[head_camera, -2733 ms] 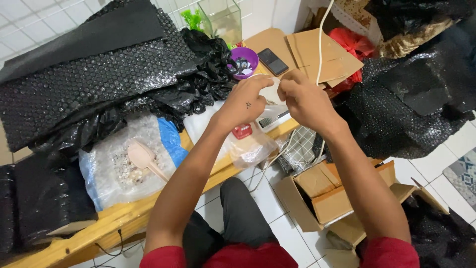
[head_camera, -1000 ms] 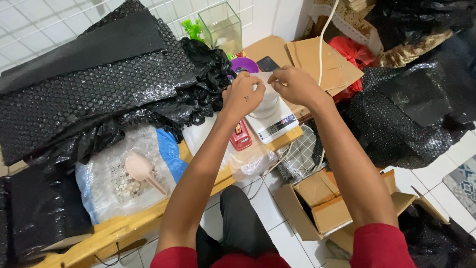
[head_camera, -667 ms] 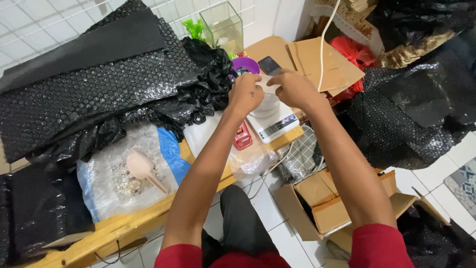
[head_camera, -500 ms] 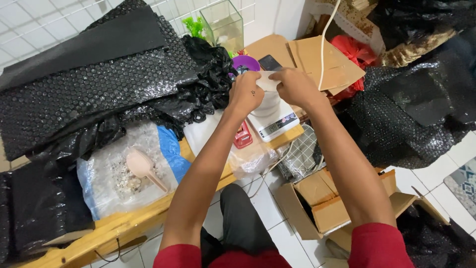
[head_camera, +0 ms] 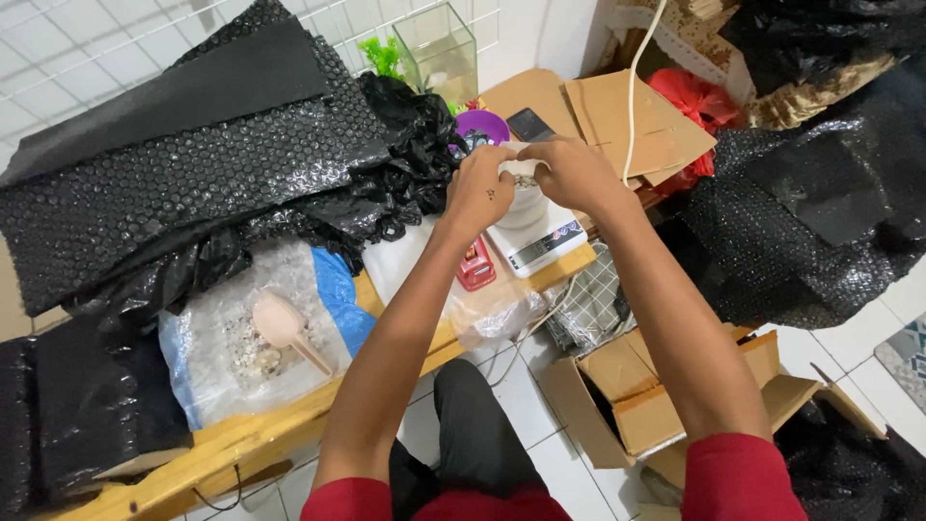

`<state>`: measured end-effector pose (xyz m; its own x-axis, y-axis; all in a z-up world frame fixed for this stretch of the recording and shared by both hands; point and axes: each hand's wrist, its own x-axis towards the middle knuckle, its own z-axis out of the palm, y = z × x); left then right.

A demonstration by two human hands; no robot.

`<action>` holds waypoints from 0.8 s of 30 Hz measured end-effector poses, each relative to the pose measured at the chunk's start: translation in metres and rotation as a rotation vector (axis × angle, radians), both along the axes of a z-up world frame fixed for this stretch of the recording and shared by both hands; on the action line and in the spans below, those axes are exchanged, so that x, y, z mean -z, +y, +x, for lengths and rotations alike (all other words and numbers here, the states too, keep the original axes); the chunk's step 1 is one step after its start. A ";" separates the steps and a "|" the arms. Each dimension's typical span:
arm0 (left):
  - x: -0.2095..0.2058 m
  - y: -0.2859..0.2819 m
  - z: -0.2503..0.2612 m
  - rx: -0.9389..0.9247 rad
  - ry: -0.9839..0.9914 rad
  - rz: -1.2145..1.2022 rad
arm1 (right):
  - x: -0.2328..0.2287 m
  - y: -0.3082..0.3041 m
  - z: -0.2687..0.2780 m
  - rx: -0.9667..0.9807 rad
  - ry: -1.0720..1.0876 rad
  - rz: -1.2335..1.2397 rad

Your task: The person scoops small metal items from a plastic bag into a container on a digital scale, adjusts the weight, and then places the items into a small resealable plastic bag.

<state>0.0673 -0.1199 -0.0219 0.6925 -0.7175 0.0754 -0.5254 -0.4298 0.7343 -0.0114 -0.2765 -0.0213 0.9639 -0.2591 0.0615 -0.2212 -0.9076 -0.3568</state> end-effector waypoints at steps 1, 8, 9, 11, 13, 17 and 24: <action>0.004 -0.001 0.003 0.000 0.000 0.000 | 0.000 0.000 0.000 0.000 0.000 0.000; -0.008 0.010 -0.010 -0.075 -0.031 0.053 | -0.015 0.008 -0.014 0.004 -0.131 0.029; -0.017 0.016 -0.017 -0.083 -0.028 0.023 | -0.017 0.009 -0.016 0.011 -0.164 0.042; -0.030 0.030 -0.036 -0.070 -0.047 -0.038 | -0.019 0.017 -0.022 0.035 -0.206 0.029; -0.043 0.049 -0.061 -0.056 -0.070 -0.100 | -0.012 0.017 -0.022 0.058 -0.253 0.015; -0.076 0.107 -0.133 0.250 -0.121 -0.557 | 0.012 0.017 -0.025 -0.103 -0.729 -0.216; -0.172 0.173 -0.198 -0.517 -0.290 -0.068 | 0.010 0.088 -0.027 -0.409 -0.786 -0.134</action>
